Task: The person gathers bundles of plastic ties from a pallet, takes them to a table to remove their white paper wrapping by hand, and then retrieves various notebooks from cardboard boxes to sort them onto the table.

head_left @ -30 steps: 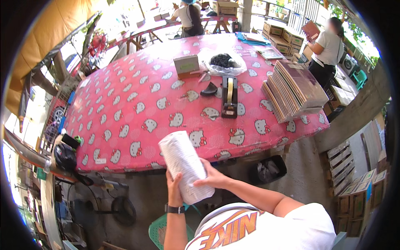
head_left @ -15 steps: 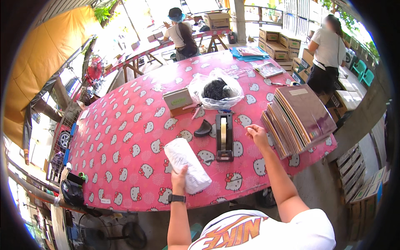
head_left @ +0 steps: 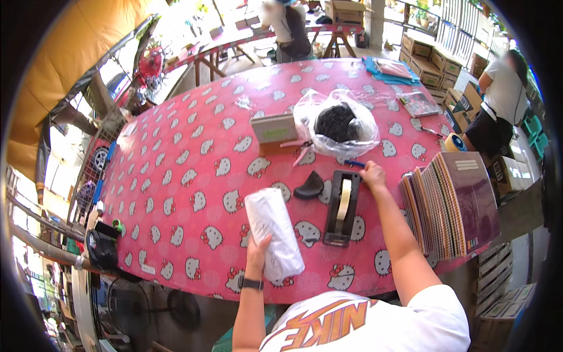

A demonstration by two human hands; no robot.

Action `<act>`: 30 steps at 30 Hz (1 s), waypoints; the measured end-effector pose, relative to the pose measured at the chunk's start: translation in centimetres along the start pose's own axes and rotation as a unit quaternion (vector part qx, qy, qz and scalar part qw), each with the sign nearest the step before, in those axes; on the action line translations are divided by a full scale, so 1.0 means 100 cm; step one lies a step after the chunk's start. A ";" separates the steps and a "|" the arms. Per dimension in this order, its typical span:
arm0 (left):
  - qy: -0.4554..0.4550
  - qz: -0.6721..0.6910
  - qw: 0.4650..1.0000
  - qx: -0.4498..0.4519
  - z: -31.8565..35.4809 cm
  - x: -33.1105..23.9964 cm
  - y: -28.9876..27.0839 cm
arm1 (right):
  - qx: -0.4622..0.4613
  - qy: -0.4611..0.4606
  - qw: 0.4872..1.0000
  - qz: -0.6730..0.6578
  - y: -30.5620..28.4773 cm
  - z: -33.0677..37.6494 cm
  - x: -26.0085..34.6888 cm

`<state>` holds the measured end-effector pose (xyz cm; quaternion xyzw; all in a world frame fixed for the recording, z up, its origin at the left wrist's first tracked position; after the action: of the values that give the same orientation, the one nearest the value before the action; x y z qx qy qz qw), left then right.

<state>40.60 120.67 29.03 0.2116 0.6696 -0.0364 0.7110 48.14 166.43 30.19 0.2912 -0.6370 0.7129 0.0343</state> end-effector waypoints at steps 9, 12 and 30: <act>-0.019 -0.002 0.996 0.083 -0.037 0.006 -0.004 | -0.042 -0.064 0.794 -0.603 -0.154 0.103 0.016; -0.012 -0.048 0.995 0.088 -0.056 0.005 -0.014 | 0.203 0.015 0.817 -0.540 -0.117 0.168 0.072; 0.077 -0.137 0.978 0.136 -0.168 0.012 -0.007 | 0.111 -0.190 0.965 0.145 0.042 0.260 0.250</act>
<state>24.78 126.22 27.43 0.2147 0.7335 -0.2080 0.6104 35.32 133.42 38.41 0.3276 -0.5844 0.7079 -0.2235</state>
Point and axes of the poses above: each hand's wrist, its own z-axis away from the middle knuckle, its own y-axis out of the palm, x = y × z, the point moved 9 cm from there along -z, towards the middle knuckle, and after that the axes turned 15 degrees about y, right-handed, at the moved point
